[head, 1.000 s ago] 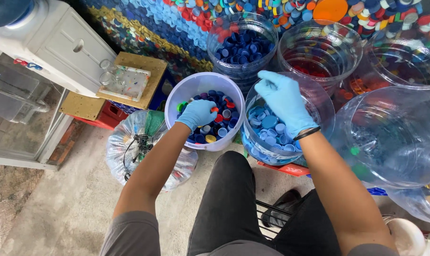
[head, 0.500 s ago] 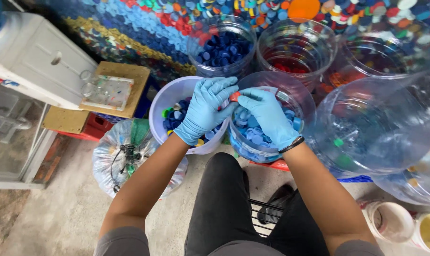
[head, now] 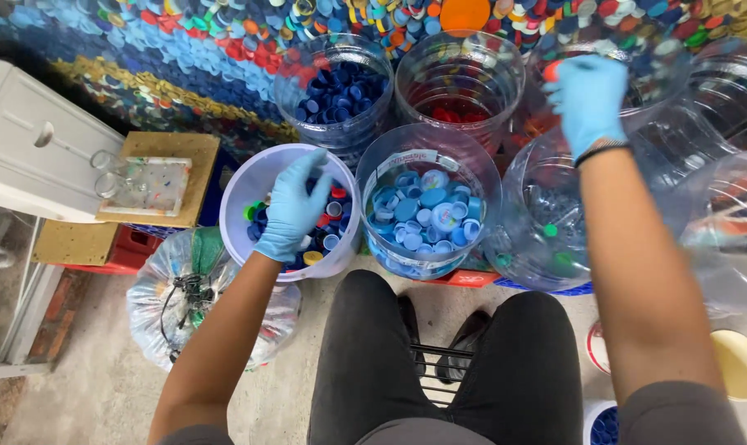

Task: Sorting plastic bottle caps by color into different containers

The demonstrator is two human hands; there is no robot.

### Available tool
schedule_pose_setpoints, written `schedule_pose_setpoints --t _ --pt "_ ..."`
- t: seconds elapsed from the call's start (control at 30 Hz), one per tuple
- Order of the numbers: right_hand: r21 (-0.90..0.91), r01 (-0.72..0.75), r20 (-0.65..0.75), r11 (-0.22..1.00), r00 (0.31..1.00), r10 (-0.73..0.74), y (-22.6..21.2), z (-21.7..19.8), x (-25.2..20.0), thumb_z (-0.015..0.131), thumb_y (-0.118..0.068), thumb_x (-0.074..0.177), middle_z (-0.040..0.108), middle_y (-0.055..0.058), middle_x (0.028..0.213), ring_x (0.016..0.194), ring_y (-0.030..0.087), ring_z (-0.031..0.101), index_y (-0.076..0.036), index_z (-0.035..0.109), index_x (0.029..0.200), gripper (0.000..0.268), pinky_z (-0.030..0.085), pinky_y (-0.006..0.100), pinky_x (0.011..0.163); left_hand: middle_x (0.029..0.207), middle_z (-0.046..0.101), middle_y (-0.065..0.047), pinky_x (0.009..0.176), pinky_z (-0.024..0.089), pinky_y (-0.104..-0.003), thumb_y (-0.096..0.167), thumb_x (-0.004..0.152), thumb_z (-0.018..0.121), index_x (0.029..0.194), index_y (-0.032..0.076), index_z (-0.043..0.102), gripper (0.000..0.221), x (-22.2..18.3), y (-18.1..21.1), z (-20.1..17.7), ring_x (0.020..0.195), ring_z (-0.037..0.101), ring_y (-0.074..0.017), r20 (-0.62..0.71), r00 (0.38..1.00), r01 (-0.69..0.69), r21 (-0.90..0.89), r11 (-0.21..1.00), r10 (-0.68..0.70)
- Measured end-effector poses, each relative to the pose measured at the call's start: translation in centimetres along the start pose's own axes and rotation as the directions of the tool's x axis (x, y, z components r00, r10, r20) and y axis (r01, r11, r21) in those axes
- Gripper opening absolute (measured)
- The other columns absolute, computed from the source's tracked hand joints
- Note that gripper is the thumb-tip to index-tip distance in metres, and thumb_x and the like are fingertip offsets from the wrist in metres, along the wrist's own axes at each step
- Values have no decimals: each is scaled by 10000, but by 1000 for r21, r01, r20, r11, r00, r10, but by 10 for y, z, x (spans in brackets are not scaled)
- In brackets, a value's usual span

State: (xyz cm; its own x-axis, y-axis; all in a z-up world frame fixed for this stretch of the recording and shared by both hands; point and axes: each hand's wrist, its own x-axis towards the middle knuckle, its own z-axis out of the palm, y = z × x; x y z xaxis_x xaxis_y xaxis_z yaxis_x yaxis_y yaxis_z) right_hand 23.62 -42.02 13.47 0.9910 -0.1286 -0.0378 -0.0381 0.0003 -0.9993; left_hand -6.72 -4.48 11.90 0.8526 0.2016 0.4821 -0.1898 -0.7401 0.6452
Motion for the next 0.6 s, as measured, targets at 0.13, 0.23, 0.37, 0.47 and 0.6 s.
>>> schedule_pose_setpoints --t 0.13,0.23,0.37,0.47,0.6 --pt "64 -68 44 996 997 65 53 -54 97 701 -196 995 755 44 793 486 138 661 -221 614 1204 228 554 321 390 1103 766 -46 902 525 -478 244 919 581 1266 225 684 362 -16 -73 0 965 720 -302 175 922 290 278 916 -345" --pt "42 -113 -60 993 991 116 56 -59 96 600 -112 959 725 -3 840 679 159 825 -215 685 1082 181 777 304 588 1212 743 -84 966 506 -521 249 859 485 1236 222 720 444 -36 -118 1 1081 679 -405 313 831 275 487 829 -459" --pt "-21 14 20 1000 1000 -13 56 -48 70 646 -166 983 791 97 998 791 192 861 -192 650 1230 248 780 355 646 1442 608 -51 1087 408 -498 394 814 593 1478 244 535 684 -41 -109 2 1298 580 -327 511 667 186 590 786 -542" --pt "11 16 125 1000 992 -17 14 -19 0 672 -181 1010 788 47 917 680 120 786 -215 712 1172 171 704 285 587 1315 646 -51 971 399 -584 505 900 579 1369 317 591 505 -40 -105 15 1198 604 -360 537 672 34 665 746 -510" --pt "-46 77 271 996 961 -62 -59 24 -121 624 -138 1025 771 19 930 664 40 709 -126 700 1269 257 599 148 553 1216 634 -154 940 429 -686 391 894 643 1326 379 634 433 -36 -100 22 1125 592 -442 507 683 -79 767 636 -526"
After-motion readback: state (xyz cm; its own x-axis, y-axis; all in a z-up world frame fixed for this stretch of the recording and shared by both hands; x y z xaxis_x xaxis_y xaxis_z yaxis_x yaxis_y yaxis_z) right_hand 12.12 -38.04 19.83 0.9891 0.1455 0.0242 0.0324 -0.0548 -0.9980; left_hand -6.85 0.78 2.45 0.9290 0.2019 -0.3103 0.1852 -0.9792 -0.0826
